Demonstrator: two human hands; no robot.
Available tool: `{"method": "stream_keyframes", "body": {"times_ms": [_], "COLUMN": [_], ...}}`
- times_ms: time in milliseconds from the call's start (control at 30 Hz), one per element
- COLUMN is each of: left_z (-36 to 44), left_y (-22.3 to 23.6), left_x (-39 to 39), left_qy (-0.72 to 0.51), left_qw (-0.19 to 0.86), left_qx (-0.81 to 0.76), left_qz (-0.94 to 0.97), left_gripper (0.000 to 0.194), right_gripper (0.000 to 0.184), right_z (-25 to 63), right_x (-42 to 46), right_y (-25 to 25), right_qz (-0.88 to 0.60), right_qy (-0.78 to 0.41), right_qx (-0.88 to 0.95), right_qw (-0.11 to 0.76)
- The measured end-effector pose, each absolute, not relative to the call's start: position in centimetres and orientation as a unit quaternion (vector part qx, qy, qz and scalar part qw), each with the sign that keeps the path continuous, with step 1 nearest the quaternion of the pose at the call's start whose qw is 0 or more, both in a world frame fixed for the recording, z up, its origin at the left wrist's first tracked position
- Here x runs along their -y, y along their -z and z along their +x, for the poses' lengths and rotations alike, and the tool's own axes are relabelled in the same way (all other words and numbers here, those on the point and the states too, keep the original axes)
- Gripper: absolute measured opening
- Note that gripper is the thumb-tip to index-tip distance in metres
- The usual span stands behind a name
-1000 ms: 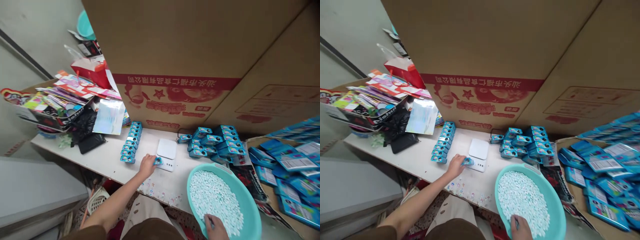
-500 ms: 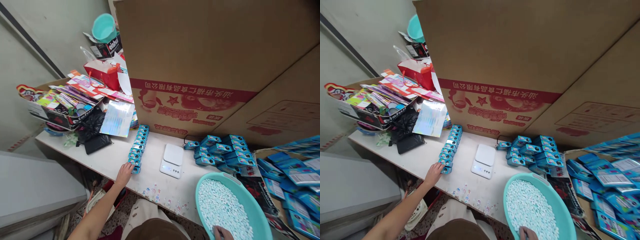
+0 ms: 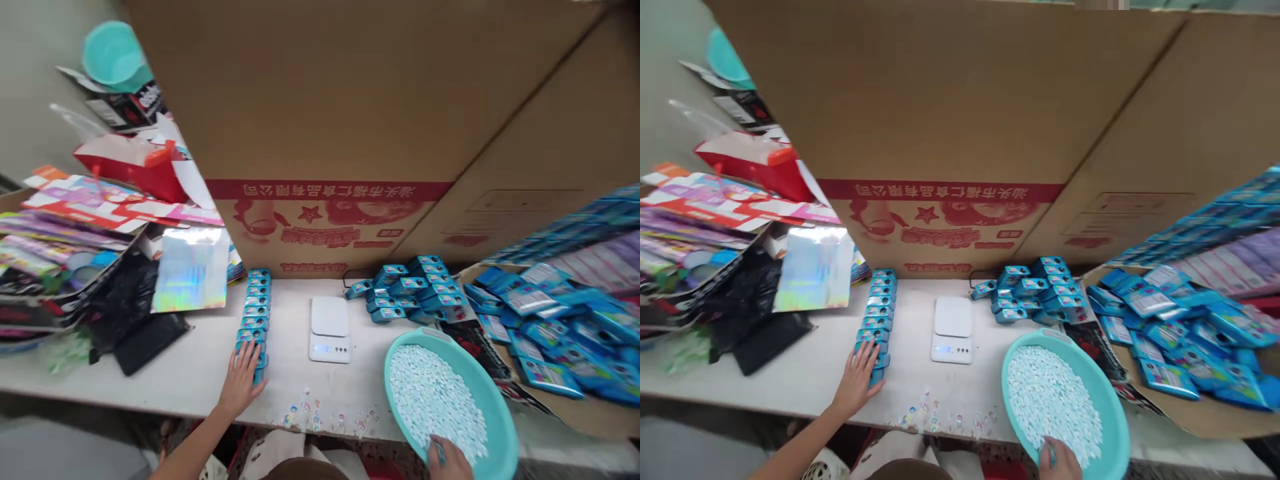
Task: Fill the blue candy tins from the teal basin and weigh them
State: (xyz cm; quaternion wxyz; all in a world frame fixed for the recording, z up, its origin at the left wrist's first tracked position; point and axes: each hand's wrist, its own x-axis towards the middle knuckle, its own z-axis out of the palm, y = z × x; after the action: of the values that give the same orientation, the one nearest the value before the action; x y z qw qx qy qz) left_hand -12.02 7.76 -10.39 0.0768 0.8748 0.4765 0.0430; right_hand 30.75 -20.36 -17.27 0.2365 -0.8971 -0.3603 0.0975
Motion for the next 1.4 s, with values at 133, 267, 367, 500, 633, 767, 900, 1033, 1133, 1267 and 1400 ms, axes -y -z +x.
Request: {"method": "stream_keyframes", "body": {"times_ms": [133, 267, 367, 500, 633, 767, 900, 1033, 1133, 1267, 1400], "left_z": [-7.2, 4.3, 14.4, 25.0, 29.6, 29.1, 24.8, 18.4, 14.7, 13.5, 15.4], "left_y": [9.9, 9.8, 10.0, 10.8, 12.2, 12.1, 9.6, 7.0, 6.4, 6.1, 5.3], "left_x": [-9.6, -13.7, -17.5, -21.7, -23.7, -23.3, -20.9, -17.0, -14.1, -10.4, -6.5], "left_qy": [-0.085, -0.111, -0.144, -0.162, -0.069, -0.029, -0.054, -0.152, -0.166, -0.157, -0.154], "left_qw": [0.103, 0.134, 0.141, 0.152, 0.178, 0.174, 0.158, 0.187, 0.21, 0.267, 0.339], "left_qx": [-0.391, -0.356, -0.351, -0.437, -0.5, -0.496, -0.493, -0.501, -0.527, -0.533, -0.474], "left_qz": [0.911, 0.918, 0.915, 0.872, 0.845, 0.85, 0.854, 0.831, 0.807, 0.787, 0.798], "left_gripper": [0.078, 0.072, 0.068, 0.068, 0.046, 0.023, 0.027, 0.032, 0.034, 0.033, 0.03], "right_gripper": [0.031, 0.028, 0.023, 0.018, 0.018, 0.019, 0.019, 0.019, 0.02, 0.025, 0.049], "right_z": [30.5, 30.9, 32.1, 33.8, 34.0, 33.6, 33.9, 34.1, 34.1, 34.0, 34.5], "right_x": [19.4, 18.6, 18.2, 17.9, 17.6, 17.4, 17.5, 17.7, 17.9, 17.9, 16.7], "right_y": [17.5, 17.8, 17.9, 17.8, 17.0, 15.4, 14.4, 14.3, 14.3, 14.7, 15.5], "right_qz": [-0.892, -0.869, -0.832, -0.787, -0.801, -0.834, -0.834, -0.83, -0.83, -0.838, -0.865], "right_qy": [-0.058, 0.01, 0.047, 0.057, 0.034, -0.039, -0.089, -0.114, -0.124, -0.144, -0.152], "right_qx": [0.378, 0.436, 0.502, 0.571, 0.539, 0.489, 0.481, 0.482, 0.481, 0.467, 0.429], "right_qw": [0.242, 0.235, 0.231, 0.227, 0.256, 0.254, 0.255, 0.256, 0.255, 0.244, 0.211]}}
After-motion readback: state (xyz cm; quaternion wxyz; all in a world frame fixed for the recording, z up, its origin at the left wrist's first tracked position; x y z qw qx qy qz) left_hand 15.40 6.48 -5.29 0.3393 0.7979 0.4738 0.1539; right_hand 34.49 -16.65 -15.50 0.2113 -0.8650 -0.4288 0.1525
